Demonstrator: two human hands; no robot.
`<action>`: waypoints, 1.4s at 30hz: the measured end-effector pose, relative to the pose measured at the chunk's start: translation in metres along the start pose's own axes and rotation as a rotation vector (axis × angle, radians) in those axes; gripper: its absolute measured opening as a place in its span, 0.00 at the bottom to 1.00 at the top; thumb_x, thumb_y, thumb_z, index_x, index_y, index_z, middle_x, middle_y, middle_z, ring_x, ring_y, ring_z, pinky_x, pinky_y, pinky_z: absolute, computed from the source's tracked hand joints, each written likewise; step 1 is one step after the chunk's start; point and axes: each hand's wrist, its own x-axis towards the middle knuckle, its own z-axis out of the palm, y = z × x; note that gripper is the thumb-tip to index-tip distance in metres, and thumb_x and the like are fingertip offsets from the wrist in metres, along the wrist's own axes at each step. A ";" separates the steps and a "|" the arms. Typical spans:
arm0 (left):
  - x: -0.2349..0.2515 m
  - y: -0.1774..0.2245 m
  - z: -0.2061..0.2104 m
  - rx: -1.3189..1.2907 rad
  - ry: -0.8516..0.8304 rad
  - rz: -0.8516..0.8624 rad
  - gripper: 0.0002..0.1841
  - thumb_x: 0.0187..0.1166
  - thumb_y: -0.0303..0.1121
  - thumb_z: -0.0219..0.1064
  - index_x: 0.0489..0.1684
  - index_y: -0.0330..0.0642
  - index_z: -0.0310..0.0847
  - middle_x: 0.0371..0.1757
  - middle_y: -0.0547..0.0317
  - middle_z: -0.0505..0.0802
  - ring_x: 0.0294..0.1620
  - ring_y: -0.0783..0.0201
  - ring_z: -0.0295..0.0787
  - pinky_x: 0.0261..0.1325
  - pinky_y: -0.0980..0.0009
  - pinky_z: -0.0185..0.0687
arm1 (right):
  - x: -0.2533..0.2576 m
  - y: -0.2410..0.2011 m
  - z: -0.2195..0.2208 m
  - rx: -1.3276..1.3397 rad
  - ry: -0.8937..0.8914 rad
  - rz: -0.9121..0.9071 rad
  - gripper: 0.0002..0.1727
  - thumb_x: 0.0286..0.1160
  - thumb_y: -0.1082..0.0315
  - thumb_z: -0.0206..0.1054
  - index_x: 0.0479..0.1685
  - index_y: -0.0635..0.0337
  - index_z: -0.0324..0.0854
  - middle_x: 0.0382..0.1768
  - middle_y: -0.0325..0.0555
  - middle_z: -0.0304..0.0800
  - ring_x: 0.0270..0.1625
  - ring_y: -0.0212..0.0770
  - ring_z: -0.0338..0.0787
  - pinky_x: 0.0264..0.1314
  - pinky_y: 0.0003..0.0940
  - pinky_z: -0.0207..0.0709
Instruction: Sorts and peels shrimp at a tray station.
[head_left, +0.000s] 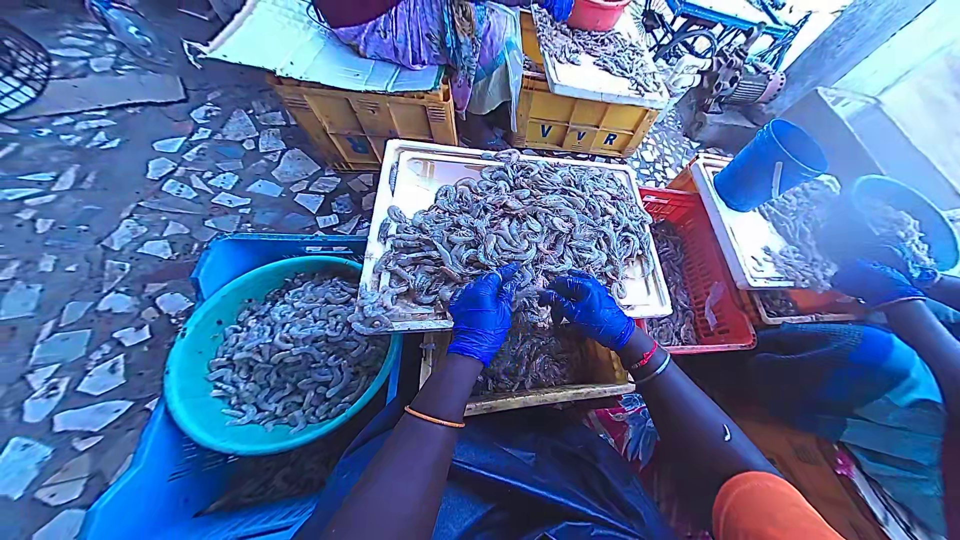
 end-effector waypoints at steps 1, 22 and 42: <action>0.000 -0.005 0.001 -0.060 -0.076 0.093 0.23 0.90 0.36 0.57 0.83 0.56 0.76 0.75 0.53 0.86 0.78 0.50 0.79 0.80 0.43 0.68 | 0.000 0.000 0.001 0.027 0.006 -0.001 0.18 0.86 0.52 0.63 0.41 0.54 0.93 0.34 0.38 0.94 0.44 0.33 0.90 0.71 0.43 0.75; -0.011 0.002 -0.002 0.044 -0.245 0.142 0.17 0.89 0.34 0.57 0.65 0.36 0.87 0.76 0.42 0.84 0.83 0.46 0.73 0.85 0.45 0.63 | -0.001 -0.013 0.010 0.206 0.042 0.037 0.15 0.82 0.60 0.63 0.35 0.60 0.89 0.35 0.41 0.89 0.42 0.32 0.88 0.52 0.36 0.81; -0.010 -0.009 -0.047 -1.156 0.637 -0.327 0.25 0.97 0.45 0.40 0.84 0.46 0.68 0.75 0.54 0.84 0.72 0.60 0.83 0.73 0.57 0.78 | 0.010 -0.039 0.047 -0.391 -0.376 -0.087 0.38 0.74 0.29 0.61 0.78 0.41 0.80 0.79 0.43 0.80 0.80 0.51 0.76 0.86 0.61 0.56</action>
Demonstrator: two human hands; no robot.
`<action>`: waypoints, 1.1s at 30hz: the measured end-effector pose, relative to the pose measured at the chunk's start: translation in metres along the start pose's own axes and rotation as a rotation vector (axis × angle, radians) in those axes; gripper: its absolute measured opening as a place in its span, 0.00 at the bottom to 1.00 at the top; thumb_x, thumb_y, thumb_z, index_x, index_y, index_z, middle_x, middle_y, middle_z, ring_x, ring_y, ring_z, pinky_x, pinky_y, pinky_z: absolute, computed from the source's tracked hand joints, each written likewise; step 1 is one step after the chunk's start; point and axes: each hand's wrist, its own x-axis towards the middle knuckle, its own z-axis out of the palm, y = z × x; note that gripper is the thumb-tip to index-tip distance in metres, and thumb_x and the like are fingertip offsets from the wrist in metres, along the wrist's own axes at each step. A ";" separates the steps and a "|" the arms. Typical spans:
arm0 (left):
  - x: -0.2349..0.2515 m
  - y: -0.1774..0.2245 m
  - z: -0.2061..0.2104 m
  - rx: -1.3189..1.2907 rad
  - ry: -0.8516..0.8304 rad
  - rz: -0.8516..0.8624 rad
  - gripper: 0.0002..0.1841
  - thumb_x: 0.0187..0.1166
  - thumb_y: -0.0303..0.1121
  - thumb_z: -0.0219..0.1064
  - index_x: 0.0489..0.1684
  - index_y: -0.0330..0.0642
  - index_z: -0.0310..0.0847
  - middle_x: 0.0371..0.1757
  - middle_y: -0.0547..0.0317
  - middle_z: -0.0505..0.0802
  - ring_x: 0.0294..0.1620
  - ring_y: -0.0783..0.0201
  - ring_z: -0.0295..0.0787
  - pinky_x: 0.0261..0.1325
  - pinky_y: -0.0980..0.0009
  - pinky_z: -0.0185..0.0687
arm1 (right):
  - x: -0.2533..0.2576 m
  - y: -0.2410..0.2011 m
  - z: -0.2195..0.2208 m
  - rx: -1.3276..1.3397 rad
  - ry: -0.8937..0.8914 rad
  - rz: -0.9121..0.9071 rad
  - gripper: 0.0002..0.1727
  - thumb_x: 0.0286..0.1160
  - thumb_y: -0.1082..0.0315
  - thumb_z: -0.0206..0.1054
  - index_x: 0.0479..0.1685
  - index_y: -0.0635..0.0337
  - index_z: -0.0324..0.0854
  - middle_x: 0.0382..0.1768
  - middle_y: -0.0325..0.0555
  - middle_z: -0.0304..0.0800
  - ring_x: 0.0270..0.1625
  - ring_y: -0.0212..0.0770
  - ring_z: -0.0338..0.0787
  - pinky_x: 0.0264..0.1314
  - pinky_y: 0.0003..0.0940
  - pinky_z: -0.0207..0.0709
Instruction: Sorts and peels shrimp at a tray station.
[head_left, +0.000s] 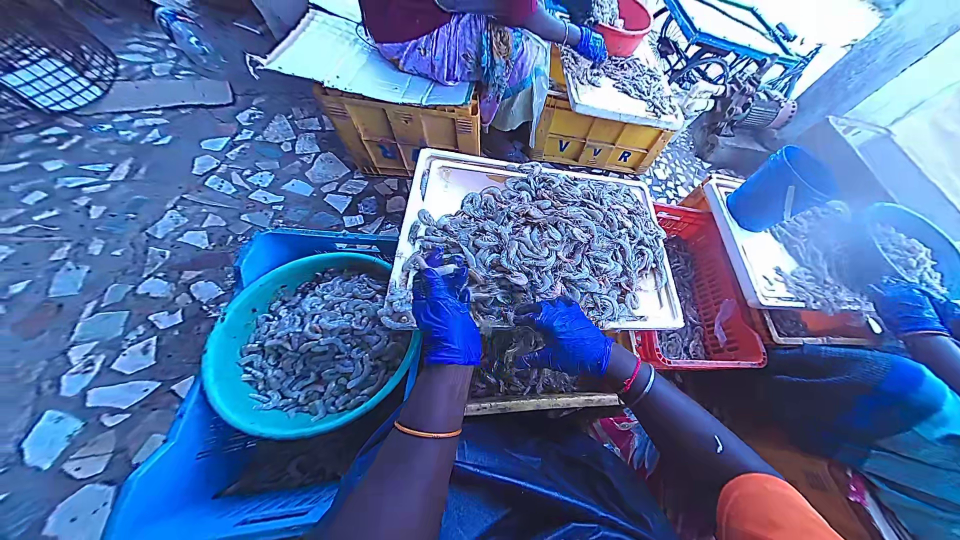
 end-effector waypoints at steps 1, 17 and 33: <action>0.008 0.012 -0.007 -0.175 0.101 0.046 0.26 0.97 0.48 0.36 0.85 0.50 0.65 0.73 0.56 0.85 0.68 0.61 0.85 0.69 0.59 0.79 | 0.008 0.003 -0.012 0.015 0.028 0.071 0.36 0.73 0.30 0.63 0.76 0.41 0.82 0.75 0.42 0.83 0.77 0.49 0.79 0.83 0.59 0.62; 0.015 -0.003 0.018 0.318 -0.286 -0.178 0.20 0.95 0.36 0.51 0.76 0.39 0.77 0.67 0.50 0.90 0.64 0.62 0.88 0.69 0.63 0.82 | 0.099 0.046 -0.056 -0.284 0.157 0.289 0.09 0.77 0.61 0.68 0.46 0.54 0.90 0.45 0.54 0.94 0.53 0.60 0.91 0.54 0.68 0.79; -0.018 -0.055 0.038 1.493 -0.503 0.635 0.26 0.82 0.31 0.60 0.76 0.72 0.82 0.60 0.49 0.93 0.66 0.44 0.87 0.81 0.30 0.52 | 0.011 0.035 -0.024 1.568 0.316 0.458 0.23 0.97 0.58 0.46 0.65 0.68 0.79 0.48 0.55 0.93 0.44 0.42 0.94 0.45 0.32 0.87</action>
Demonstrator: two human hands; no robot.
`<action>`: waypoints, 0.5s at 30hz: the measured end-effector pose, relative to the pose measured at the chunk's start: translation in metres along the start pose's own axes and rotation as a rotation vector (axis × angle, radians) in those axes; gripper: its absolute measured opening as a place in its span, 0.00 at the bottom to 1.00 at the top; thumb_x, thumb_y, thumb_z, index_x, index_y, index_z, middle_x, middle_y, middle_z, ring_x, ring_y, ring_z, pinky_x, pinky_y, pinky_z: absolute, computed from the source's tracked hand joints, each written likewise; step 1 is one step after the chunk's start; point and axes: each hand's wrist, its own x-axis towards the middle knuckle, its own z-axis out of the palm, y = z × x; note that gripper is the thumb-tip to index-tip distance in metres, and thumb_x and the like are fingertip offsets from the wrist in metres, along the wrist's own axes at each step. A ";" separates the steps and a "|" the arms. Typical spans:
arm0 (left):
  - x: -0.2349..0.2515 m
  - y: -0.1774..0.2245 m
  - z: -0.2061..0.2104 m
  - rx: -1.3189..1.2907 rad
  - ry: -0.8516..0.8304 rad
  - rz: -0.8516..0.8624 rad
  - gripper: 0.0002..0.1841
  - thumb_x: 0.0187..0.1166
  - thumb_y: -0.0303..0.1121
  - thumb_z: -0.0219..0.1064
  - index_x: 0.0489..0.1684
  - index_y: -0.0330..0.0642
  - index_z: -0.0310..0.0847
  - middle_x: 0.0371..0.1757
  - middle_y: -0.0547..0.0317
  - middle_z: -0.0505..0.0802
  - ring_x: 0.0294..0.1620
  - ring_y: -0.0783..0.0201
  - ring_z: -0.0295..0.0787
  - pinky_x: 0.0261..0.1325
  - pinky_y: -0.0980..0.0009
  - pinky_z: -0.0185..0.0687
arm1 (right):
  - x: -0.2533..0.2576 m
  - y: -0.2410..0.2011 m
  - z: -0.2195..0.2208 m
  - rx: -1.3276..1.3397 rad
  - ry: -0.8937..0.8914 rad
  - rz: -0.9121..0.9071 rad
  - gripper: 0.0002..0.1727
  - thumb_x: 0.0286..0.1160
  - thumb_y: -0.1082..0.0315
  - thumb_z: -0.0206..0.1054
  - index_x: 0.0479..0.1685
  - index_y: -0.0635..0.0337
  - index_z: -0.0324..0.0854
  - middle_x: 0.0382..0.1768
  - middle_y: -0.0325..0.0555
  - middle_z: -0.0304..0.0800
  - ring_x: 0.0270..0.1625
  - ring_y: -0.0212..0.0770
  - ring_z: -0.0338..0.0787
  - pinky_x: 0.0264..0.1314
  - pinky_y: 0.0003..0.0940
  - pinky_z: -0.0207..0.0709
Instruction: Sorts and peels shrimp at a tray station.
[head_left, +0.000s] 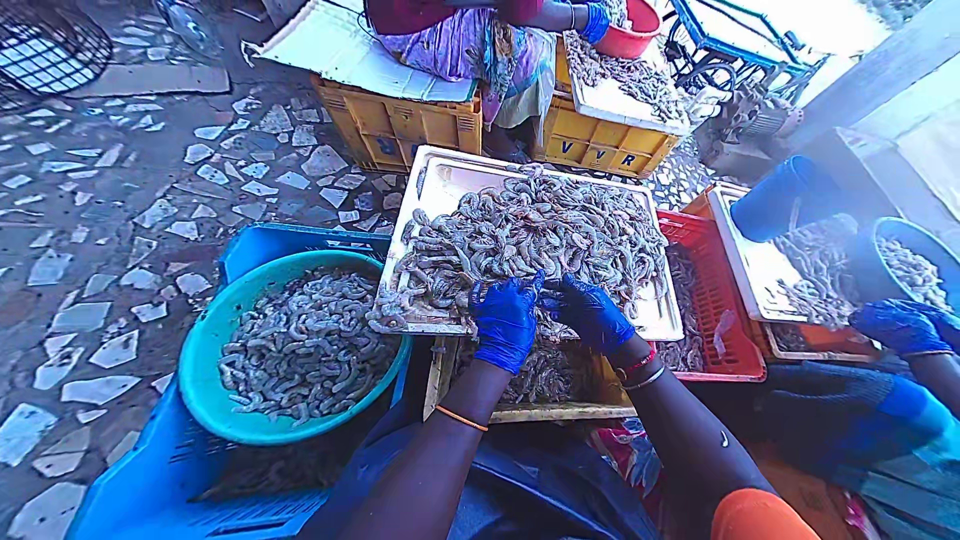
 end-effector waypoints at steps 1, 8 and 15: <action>-0.001 -0.001 0.003 0.028 0.031 0.049 0.26 0.81 0.28 0.61 0.75 0.69 0.84 0.60 0.51 0.94 0.65 0.44 0.88 0.80 0.30 0.54 | 0.000 -0.001 -0.004 -0.082 -0.035 0.009 0.22 0.96 0.59 0.48 0.64 0.67 0.81 0.45 0.52 0.94 0.41 0.39 0.93 0.42 0.30 0.85; -0.010 0.000 0.001 0.041 0.075 0.192 0.28 0.77 0.25 0.63 0.76 0.63 0.84 0.54 0.55 0.97 0.62 0.44 0.89 0.81 0.29 0.50 | 0.010 -0.004 -0.018 -0.721 -0.136 -0.184 0.12 0.83 0.61 0.67 0.44 0.62 0.87 0.28 0.38 0.86 0.28 0.28 0.81 0.37 0.26 0.77; 0.000 -0.012 -0.016 0.084 -0.102 -0.058 0.20 0.86 0.41 0.62 0.76 0.59 0.84 0.50 0.47 0.97 0.55 0.43 0.92 0.79 0.31 0.59 | 0.018 0.004 -0.019 -0.927 -0.054 -0.243 0.18 0.87 0.53 0.61 0.48 0.58 0.86 0.33 0.43 0.86 0.35 0.36 0.84 0.45 0.39 0.79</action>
